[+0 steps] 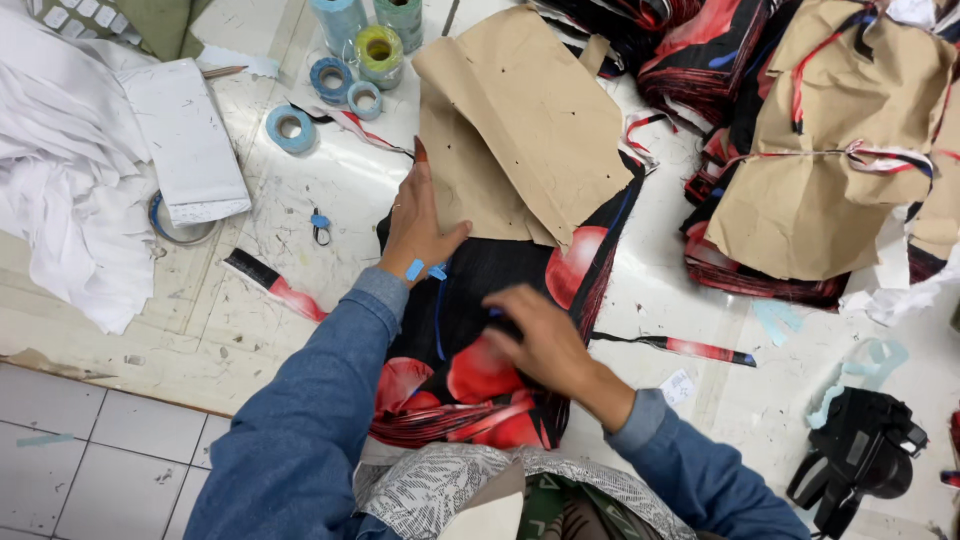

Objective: The person applies adhesive labels to patterned fabric pieces, stacks them between sheets of brown paper, and ties the bundles with fabric strips.

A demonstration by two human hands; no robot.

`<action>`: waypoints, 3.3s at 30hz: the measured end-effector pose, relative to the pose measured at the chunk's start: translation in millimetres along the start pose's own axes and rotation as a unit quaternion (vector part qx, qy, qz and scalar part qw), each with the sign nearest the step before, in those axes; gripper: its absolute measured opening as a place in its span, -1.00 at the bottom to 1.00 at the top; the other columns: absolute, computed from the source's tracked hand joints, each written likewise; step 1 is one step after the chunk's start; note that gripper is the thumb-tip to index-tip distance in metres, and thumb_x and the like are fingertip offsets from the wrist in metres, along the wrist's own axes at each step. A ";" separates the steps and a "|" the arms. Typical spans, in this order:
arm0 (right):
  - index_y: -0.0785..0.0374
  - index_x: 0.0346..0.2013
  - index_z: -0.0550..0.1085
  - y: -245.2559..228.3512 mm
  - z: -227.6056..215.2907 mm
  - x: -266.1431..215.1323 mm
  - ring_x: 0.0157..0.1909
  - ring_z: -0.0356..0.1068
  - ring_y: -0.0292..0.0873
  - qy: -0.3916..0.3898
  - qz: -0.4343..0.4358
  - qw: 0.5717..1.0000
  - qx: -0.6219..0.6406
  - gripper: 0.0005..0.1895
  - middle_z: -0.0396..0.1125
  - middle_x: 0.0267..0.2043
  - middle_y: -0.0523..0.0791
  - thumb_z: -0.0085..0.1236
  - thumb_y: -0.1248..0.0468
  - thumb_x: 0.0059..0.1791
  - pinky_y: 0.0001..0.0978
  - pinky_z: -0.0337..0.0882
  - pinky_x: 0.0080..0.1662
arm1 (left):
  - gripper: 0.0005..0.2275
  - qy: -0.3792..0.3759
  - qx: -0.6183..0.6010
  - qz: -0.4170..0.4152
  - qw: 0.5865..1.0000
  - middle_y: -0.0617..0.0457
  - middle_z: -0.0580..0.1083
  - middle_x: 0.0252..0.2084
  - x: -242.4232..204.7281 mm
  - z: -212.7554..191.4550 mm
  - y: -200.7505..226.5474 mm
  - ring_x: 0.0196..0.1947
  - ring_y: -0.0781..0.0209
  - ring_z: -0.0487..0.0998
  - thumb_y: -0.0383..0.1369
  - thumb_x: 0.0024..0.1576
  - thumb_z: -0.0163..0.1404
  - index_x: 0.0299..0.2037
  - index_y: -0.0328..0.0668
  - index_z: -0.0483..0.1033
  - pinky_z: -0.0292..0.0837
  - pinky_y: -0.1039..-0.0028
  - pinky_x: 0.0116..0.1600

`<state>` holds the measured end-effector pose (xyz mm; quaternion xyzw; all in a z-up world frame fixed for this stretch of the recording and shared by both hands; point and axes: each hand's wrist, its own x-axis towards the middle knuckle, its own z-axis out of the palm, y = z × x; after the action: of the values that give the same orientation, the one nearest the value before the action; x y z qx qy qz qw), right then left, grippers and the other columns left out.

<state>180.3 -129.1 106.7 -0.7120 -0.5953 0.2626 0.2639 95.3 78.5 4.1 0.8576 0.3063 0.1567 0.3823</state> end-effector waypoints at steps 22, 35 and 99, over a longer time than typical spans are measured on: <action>0.20 0.02 0.40 62.5 75.2 -137.9 0.26 0.17 0.00 -0.071 -0.125 0.982 -0.125 -0.54 0.30 0.15 -0.15 -0.01 0.54 -0.15 -0.05 0.05 0.23 | -0.33 0.190 -0.146 0.085 0.967 -0.03 0.31 0.31 -62.8 -92.7 59.8 0.36 0.09 0.34 -0.30 0.34 0.02 0.39 0.19 -0.35 0.22 0.19 0.35; 0.33 0.29 0.13 80.4 66.8 -155.4 0.31 0.10 0.11 0.207 0.443 0.822 0.292 -0.28 0.11 0.26 0.15 0.03 -0.04 -0.01 -0.11 0.20 0.24 | -0.37 -0.109 0.254 0.175 0.945 0.08 -0.13 0.45 -65.3 52.9 23.6 0.42 -0.07 -0.24 0.11 0.18 -0.33 0.40 0.05 -0.10 -0.48 -0.22 0.34; 0.27 -0.54 0.50 -34.9 -45.6 -145.8 -0.62 0.09 -0.28 0.092 0.181 0.967 0.156 -0.81 0.15 -0.80 -0.12 0.16 0.24 -0.08 -0.44 0.17 -0.49 | -0.32 0.077 -0.421 -0.002 0.904 0.05 0.38 -0.34 -138.9 9.5 96.7 -0.45 0.26 0.44 -0.30 0.08 -0.04 0.38 -0.01 -0.17 0.39 0.47 -0.34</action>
<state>164.5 -270.6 172.4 -0.7788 -0.3813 0.3289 0.3739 33.3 -66.8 65.7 0.6011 0.2420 0.3364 0.6834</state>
